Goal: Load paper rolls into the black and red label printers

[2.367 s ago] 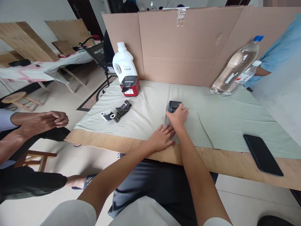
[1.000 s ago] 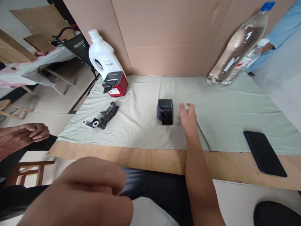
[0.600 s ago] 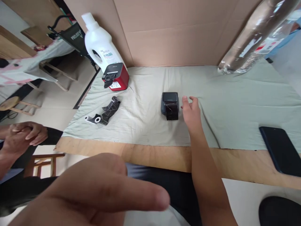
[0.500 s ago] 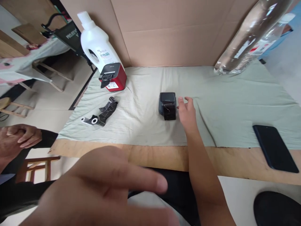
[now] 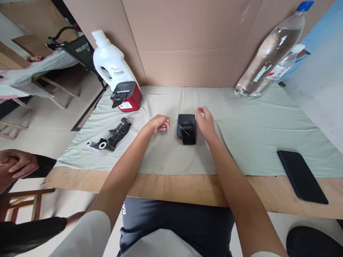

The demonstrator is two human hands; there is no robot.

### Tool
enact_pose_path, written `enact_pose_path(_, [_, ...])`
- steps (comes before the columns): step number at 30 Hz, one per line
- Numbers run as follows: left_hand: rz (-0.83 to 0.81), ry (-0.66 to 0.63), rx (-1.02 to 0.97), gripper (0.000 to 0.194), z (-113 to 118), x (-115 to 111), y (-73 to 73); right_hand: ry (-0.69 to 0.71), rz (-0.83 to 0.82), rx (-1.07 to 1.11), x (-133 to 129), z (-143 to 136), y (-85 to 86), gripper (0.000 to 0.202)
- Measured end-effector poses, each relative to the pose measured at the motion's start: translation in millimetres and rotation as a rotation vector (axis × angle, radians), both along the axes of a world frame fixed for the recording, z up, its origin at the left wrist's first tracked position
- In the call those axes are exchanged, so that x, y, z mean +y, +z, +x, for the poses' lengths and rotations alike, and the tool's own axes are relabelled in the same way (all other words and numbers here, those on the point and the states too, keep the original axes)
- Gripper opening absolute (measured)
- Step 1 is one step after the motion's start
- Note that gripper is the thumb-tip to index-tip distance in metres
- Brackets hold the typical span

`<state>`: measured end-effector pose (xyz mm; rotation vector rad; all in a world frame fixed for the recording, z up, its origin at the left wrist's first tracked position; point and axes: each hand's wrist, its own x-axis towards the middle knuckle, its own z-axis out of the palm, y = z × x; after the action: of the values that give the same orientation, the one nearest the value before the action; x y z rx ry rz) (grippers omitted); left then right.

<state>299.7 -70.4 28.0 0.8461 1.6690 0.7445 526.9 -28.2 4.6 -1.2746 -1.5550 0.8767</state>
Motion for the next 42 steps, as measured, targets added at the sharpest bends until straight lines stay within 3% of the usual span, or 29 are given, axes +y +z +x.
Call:
enact_pose_path(6, [-0.03, -0.079, -0.042, 0.02, 11, 18, -2.1, 0.05, -0.045, 0.172, 10, -12, -36.9, 0.048])
enact_pose_path(9, [-0.038, -0.136, -0.09, 0.022, 9, 19, -9.4, 0.078, -0.04, 0.146, 7, -12, -44.0, 0.051])
enact_pose_path(18, [-0.027, -0.186, -0.135, 0.029, 6, 20, -15.6, 0.074, -0.009, 0.09, 5, -12, -42.9, 0.055])
enact_pose_path(28, [0.0, -0.14, -0.079, 0.037, 19, 12, -4.9, 0.048, -0.033, 0.099, 4, -12, -41.9, 0.06])
enact_pose_path(36, [0.005, -0.125, -0.067, 0.036, 19, 12, -7.3, 0.055, 0.008, 0.007, 3, -13, -38.0, 0.071])
enact_pose_path(42, [0.009, -0.131, -0.066, 0.037, 14, 8, -9.9, 0.034, -0.011, 0.082, 5, -13, -43.0, 0.058])
